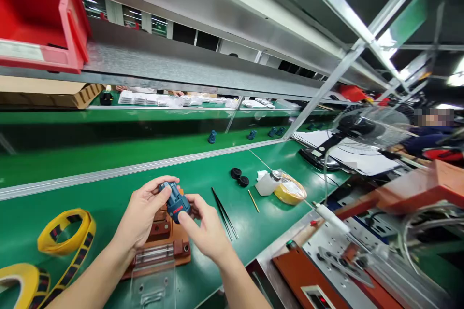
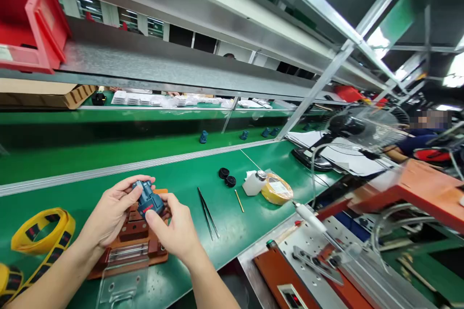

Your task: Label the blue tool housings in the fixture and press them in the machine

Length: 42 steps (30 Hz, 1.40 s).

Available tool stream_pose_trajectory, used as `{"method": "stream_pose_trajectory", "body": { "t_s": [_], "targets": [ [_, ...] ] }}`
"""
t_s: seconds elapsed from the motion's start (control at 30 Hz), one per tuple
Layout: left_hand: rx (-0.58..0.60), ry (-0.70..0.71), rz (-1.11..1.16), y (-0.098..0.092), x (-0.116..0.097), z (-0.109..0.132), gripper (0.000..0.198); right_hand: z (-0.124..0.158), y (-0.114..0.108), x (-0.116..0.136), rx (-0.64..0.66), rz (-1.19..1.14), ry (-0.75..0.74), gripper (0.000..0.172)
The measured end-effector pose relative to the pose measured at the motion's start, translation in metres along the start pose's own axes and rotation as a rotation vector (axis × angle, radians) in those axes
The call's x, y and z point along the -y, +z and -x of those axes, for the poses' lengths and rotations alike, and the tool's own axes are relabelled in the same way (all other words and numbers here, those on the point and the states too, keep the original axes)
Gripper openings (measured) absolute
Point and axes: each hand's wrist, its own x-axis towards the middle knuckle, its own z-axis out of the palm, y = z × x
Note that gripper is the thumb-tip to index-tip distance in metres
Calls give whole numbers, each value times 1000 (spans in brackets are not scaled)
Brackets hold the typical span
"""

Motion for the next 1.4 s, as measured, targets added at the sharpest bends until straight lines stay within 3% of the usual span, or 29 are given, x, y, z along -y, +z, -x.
{"method": "stream_pose_trajectory", "body": {
  "t_s": [0.1,0.23,0.37,0.53,0.67,0.77,0.9,1.1,1.2,1.3,1.4],
  "targets": [
    [31,8,34,8,0,4,34,1,3,-3,32,-169,90,35],
    [75,-32,84,8,0,5,31,1,17,-10,-79,-322,22,37],
    [76,-51,76,4,0,4,31,0,26,-15,-121,-429,83,38],
    [76,-49,20,2,4,2,33,2,33,-6,-98,-633,245,46],
    [24,27,-112,5,12,1,27,8,41,0,82,-863,447,60],
    [-31,74,-286,7,15,2,29,14,44,-3,106,-784,458,65],
    [-103,111,-597,5,17,2,29,19,41,-14,75,-391,302,56],
    [-157,152,-701,4,24,-2,23,18,38,-24,42,-74,120,39],
    [-131,153,-678,4,25,-3,23,20,36,-23,30,-67,106,27],
    [-68,120,-613,5,24,-5,26,24,32,-21,93,-259,155,46],
    [-19,53,-452,7,22,-4,33,27,26,-21,-33,-309,121,56]
  ]
}}
